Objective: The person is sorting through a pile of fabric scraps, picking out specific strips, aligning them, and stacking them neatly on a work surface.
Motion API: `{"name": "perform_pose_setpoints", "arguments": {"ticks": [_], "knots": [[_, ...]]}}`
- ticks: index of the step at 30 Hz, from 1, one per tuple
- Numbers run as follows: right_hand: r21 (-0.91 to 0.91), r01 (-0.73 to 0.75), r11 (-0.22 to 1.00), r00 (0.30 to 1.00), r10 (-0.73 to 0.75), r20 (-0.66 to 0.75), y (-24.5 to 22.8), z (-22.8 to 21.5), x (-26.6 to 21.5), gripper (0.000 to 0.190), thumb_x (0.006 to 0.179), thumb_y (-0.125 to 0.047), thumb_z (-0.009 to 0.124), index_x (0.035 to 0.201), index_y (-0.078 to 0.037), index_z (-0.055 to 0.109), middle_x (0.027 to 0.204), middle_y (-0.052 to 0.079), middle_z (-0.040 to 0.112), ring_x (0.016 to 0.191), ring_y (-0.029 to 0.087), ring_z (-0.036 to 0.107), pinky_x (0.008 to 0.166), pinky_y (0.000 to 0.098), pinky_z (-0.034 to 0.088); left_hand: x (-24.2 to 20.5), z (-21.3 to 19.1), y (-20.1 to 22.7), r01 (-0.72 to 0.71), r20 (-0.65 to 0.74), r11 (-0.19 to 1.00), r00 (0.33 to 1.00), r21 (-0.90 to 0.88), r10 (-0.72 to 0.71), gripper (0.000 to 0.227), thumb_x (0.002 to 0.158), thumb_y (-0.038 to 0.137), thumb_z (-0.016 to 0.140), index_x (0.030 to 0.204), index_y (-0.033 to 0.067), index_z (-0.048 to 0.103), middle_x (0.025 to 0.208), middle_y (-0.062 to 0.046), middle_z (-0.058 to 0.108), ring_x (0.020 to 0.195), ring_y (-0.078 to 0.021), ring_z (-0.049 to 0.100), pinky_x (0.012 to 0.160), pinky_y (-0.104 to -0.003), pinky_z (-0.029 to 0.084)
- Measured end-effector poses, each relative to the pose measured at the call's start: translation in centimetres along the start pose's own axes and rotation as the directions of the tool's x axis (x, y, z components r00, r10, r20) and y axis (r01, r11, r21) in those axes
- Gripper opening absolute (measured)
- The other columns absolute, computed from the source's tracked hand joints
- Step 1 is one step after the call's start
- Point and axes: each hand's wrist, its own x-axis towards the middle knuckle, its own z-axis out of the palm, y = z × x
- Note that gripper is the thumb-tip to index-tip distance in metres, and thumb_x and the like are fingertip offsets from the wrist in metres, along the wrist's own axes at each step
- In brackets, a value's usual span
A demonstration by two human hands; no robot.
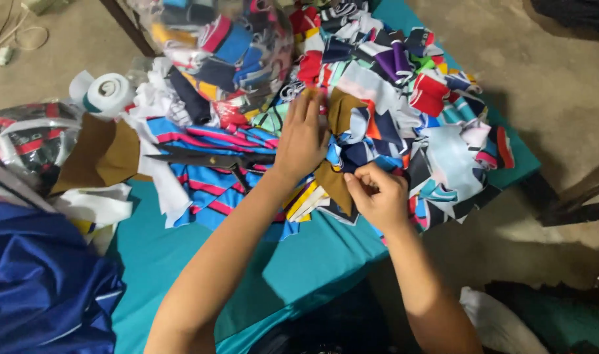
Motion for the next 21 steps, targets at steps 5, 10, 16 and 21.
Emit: {"name": "perform_pose_setpoints", "arguments": {"ticks": [5, 10, 16, 21], "knots": [[0.074, -0.006, 0.997, 1.0, 0.006, 0.007, -0.4, 0.3, 0.5, 0.022, 0.09, -0.014, 0.078, 0.074, -0.014, 0.063, 0.049, -0.006, 0.053, 0.044, 0.019, 0.062, 0.044, 0.0253, 0.049, 1.4, 2.7, -3.8, 0.039, -0.061, 0.999, 0.997, -0.02, -0.04, 0.022, 0.088, 0.013, 0.061, 0.109, 0.0095, 0.067, 0.097, -0.013, 0.064, 0.092, -0.0409, 0.067, 0.077, -0.05, 0.055], [0.116, 0.028, 0.993, 0.991, -0.043, 0.13, -1.5, -0.9, 1.3, 0.023, 0.098, -0.011, 0.069, 0.078, -0.006, 0.058, 0.059, -0.001, 0.048, 0.052, 0.012, 0.044, 0.051, 0.027, 0.039, 3.7, 1.1, -3.7, 0.071, -0.112, 0.995, 0.991, -0.073, -0.079, 0.054, 0.087, -0.013, 0.066, 0.135, 0.0068, 0.049, 0.151, -0.024, 0.035, 0.128, -0.0511, 0.054, 0.077, -0.053, 0.056], [0.103, 0.01, 0.995, 1.0, -0.01, -0.002, -0.7, 0.3, 0.9, 0.023, 0.091, -0.011, 0.077, 0.073, -0.012, 0.062, 0.048, -0.004, 0.051, 0.041, 0.019, 0.059, 0.042, 0.0244, 0.046, 5.2, 4.4, -6.5, 0.183, -0.174, 0.983, 0.968, 0.014, -0.178, 0.02, 0.086, 0.012, 0.072, 0.105, 0.0118, 0.068, 0.091, -0.007, 0.065, 0.086, -0.0373, 0.071, 0.077, -0.047, 0.058], [0.069, 0.023, 0.997, 1.0, -0.024, 0.018, -0.3, 0.4, 0.8, 0.02, 0.089, -0.012, 0.079, 0.074, -0.013, 0.065, 0.049, -0.005, 0.054, 0.044, 0.019, 0.062, 0.045, 0.0244, 0.048, 3.2, 2.7, -5.2, 0.197, -0.234, 0.949, 0.938, -0.246, -0.256, 0.017, 0.072, 0.026, 0.084, 0.077, 0.0206, 0.07, 0.064, -0.002, 0.065, 0.066, -0.0313, 0.069, 0.064, -0.042, 0.056]]}}
